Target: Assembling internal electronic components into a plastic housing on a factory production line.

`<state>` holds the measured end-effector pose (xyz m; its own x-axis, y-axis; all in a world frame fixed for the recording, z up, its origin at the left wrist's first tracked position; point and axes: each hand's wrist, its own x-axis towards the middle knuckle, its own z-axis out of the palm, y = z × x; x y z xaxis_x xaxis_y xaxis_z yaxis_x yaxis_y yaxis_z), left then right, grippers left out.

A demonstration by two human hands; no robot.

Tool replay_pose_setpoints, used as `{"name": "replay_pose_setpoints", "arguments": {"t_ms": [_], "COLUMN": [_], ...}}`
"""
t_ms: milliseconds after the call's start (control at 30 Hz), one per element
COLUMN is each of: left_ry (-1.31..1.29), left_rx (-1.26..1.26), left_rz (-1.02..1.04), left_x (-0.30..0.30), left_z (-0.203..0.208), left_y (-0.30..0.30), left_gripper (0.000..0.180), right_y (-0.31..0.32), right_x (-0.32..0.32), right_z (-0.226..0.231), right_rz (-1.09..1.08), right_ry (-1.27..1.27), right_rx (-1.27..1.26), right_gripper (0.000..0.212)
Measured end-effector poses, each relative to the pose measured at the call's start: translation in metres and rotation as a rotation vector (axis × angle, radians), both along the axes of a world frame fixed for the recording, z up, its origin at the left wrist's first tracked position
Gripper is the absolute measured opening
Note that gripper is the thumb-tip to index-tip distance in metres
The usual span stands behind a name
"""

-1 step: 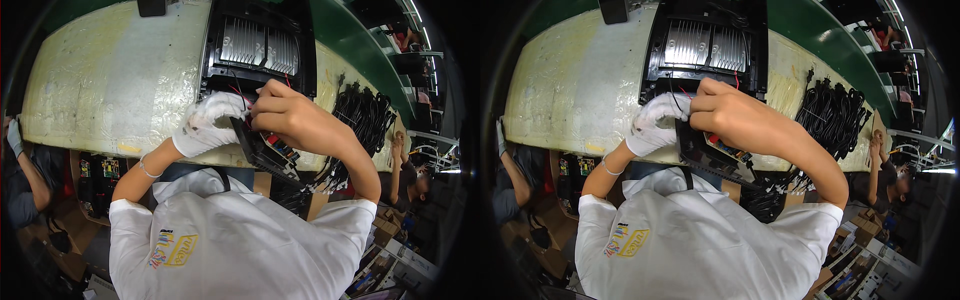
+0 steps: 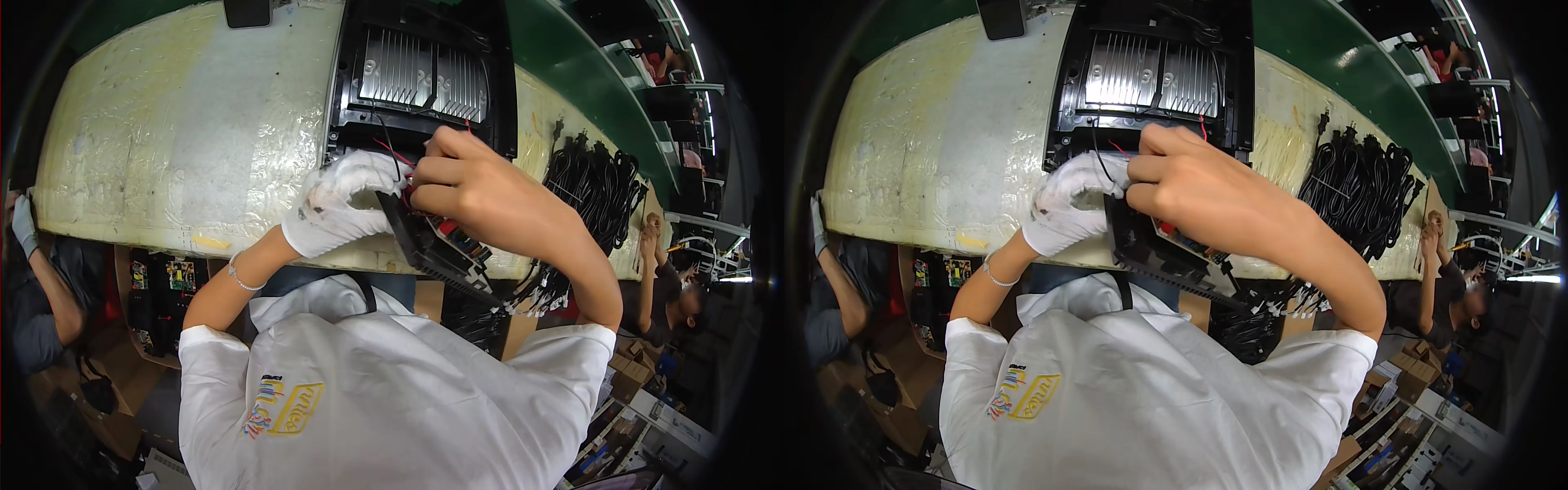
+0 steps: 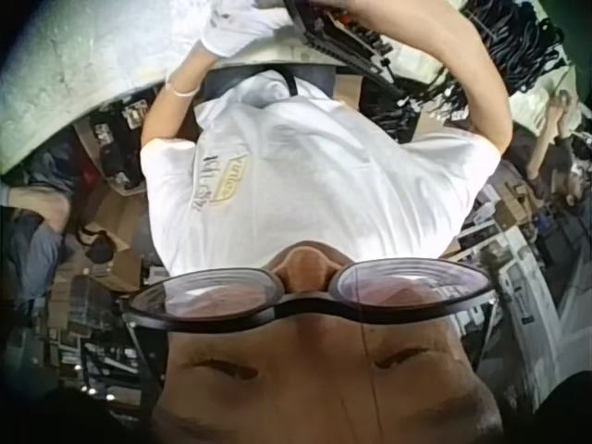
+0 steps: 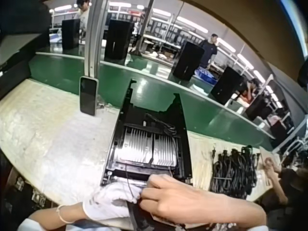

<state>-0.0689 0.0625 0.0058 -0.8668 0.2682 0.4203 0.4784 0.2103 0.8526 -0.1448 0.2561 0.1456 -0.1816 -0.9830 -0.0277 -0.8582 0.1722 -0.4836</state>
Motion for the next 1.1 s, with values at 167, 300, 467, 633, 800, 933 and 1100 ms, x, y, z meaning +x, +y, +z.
{"name": "replay_pose_setpoints", "arguments": {"t_ms": [167, 300, 467, 633, 800, 933, 1100], "left_ry": [0.044, 0.006, 0.045, -0.013, 0.061, 0.049, -0.103], "left_rx": [-0.006, 0.006, 0.026, 0.006, 0.010, -0.056, -0.071], "left_rz": [0.028, 0.013, 0.010, 0.014, -0.134, -0.179, -0.163], "left_x": [0.002, 0.001, 0.002, 0.002, -0.003, -0.005, 0.005], "left_z": [0.000, 0.002, 0.001, 0.003, -0.009, -0.006, 0.000], "left_y": [0.000, 0.002, 0.002, 0.002, -0.001, -0.001, 0.000], "left_gripper": [0.030, 0.028, 0.025, 0.024, 0.023, 0.022, 0.019], "right_y": [-0.007, -0.001, -0.002, -0.006, 0.003, 0.006, 0.001], "right_x": [0.008, 0.006, 0.004, 0.014, 0.007, 0.004, 0.004], "right_z": [0.005, -0.007, -0.003, -0.002, -0.014, -0.017, -0.007], "right_rz": [-0.039, -0.077, 0.033, -0.073, -0.114, -0.076, 0.027], "right_ry": [0.216, 0.082, 0.065, 0.241, 0.070, -0.061, -0.031], "right_rx": [0.132, 0.037, 0.053, 0.062, 0.007, -0.042, 0.102], "right_gripper": [0.021, 0.024, 0.019, 0.017, 0.018, 0.019, 0.018]}}
